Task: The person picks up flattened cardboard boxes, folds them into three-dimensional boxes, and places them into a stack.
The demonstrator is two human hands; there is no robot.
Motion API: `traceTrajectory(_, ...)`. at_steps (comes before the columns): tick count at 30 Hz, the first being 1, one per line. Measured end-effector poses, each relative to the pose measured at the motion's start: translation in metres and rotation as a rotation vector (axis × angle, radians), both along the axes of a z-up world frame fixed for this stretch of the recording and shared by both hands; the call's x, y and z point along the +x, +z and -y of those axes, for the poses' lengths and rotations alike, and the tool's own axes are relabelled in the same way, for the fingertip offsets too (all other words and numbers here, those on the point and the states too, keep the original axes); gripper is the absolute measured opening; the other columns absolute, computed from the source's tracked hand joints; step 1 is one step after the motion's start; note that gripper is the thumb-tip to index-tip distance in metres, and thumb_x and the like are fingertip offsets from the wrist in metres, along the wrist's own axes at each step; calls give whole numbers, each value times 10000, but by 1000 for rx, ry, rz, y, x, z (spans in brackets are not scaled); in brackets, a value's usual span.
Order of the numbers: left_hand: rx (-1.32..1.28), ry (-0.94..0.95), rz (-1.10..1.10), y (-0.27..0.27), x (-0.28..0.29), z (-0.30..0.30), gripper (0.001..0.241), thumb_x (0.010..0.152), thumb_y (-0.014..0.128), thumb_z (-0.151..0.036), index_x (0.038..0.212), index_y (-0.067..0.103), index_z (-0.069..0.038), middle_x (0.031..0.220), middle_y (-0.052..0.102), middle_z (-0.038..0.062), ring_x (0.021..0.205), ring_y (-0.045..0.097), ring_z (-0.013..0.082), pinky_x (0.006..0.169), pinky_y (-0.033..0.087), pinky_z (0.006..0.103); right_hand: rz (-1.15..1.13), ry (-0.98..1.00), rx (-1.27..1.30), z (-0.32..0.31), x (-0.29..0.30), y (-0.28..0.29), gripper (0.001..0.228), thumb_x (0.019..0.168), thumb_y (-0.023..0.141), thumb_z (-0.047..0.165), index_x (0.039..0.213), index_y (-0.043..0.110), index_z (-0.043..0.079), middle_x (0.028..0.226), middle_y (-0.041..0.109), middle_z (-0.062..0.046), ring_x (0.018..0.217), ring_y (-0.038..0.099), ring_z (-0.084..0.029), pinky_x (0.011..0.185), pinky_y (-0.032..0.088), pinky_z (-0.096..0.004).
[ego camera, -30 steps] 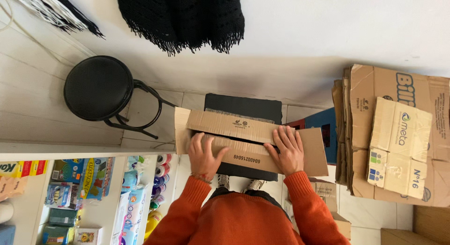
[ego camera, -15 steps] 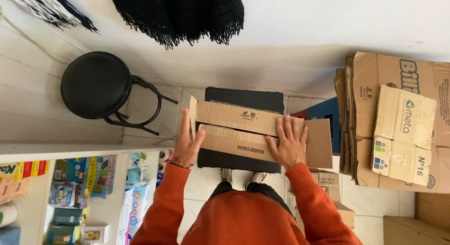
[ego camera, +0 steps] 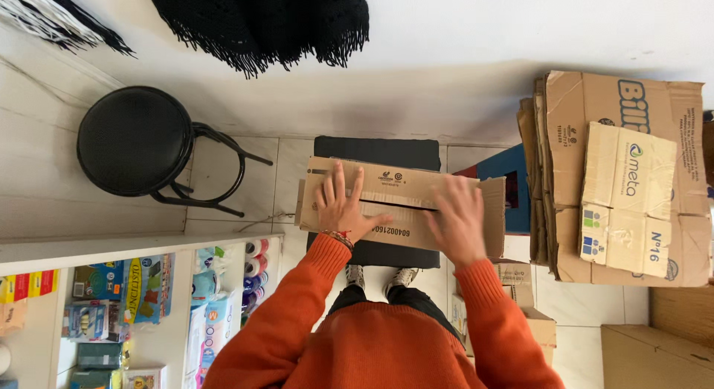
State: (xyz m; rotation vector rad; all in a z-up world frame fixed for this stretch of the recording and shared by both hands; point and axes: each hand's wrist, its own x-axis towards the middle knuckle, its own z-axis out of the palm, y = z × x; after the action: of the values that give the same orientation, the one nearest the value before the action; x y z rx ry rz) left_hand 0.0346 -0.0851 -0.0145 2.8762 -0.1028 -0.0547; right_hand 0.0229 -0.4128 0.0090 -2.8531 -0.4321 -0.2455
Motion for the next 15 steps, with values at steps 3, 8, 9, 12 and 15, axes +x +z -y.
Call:
traceTrajectory(3, -71, -18, -143, 10, 7, 1, 1748, 703, 439, -1380, 2065, 237, -304, 2139, 22, 316, 1956, 58, 575, 1498, -19, 854, 306, 11, 284, 37, -25, 53, 582, 1105, 949, 199, 1669, 825, 126, 1813, 636, -189, 1803, 526, -454, 1499, 443, -633)
traceTrajectory(8, 19, -107, -124, 8, 17, 8, 1484, 940, 526, -1211, 2066, 220, -295, 2158, 50, 235, 1982, 11, 495, 1475, -59, 903, -541, -617, 316, 122, -45, -39, 751, 1148, 816, 832, 1696, 859, 320, 1426, 953, -141, 1427, 856, -490, 1180, 692, -702)
traceTrajectory(9, 17, -117, -125, 11, 16, 12, 1484, 940, 526, -1211, 2066, 220, -295, 2158, 50, 235, 1982, 11, 495, 1475, -59, 903, -541, -627, 316, 112, -47, -38, 751, 1148, 816, 832, 1696, 859, 320, 1426, 953, -141, 1427, 856, -490, 1180, 692, -702)
traceTrajectory(12, 27, -117, -175, 21, 23, 19, 1330, 1021, 578, -1078, 2058, 214, -329, 2159, 73, 209, 1980, 33, 484, 1424, -49, 979, -467, -643, 187, 82, -23, -34, 624, 1252, 695, 671, 1737, 833, 303, 1332, 974, -172, 1309, 907, -458, 1108, 736, -667)
traceTrajectory(15, 16, -34, -175, 33, 36, 22, 1321, 1032, 597, -1072, 2068, 180, -365, 2161, 94, 206, 1979, 69, 499, 1409, 3, 1008, -284, -545, 173, 54, 1, -30, 563, 1304, 683, 472, 1808, 804, 253, 1473, 926, -256, 1299, 892, -533, 1096, 721, -705)
